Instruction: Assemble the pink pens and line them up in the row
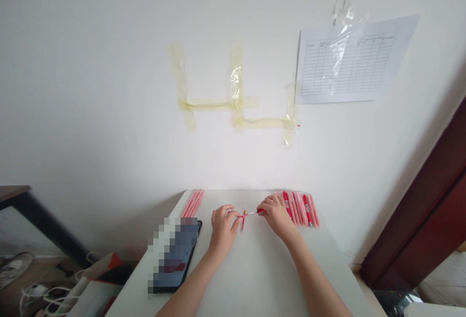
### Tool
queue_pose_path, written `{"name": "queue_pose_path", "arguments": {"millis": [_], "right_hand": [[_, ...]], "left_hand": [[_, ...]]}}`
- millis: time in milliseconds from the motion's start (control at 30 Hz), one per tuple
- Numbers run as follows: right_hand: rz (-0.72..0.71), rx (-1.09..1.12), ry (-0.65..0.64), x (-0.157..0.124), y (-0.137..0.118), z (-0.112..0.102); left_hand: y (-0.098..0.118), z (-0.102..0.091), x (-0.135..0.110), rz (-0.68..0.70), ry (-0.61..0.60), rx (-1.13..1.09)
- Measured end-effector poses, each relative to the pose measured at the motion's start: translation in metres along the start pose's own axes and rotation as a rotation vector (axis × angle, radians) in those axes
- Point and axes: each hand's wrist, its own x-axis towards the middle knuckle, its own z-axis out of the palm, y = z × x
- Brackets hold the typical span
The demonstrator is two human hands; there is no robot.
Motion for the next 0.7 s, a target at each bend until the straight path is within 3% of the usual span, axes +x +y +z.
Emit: {"name": "queue_pose_path", "arguments": {"millis": [400, 700], "right_hand": [[-0.045, 0.011, -0.012, 0.001, 0.001, 0.012], [-0.064, 0.047, -0.045, 0.003, -0.013, 0.007]], "left_hand": [[0.0, 0.002, -0.002, 0.006, 0.004, -0.002], [-0.002, 0.004, -0.001, 0.014, 0.02, 0.02]]}}
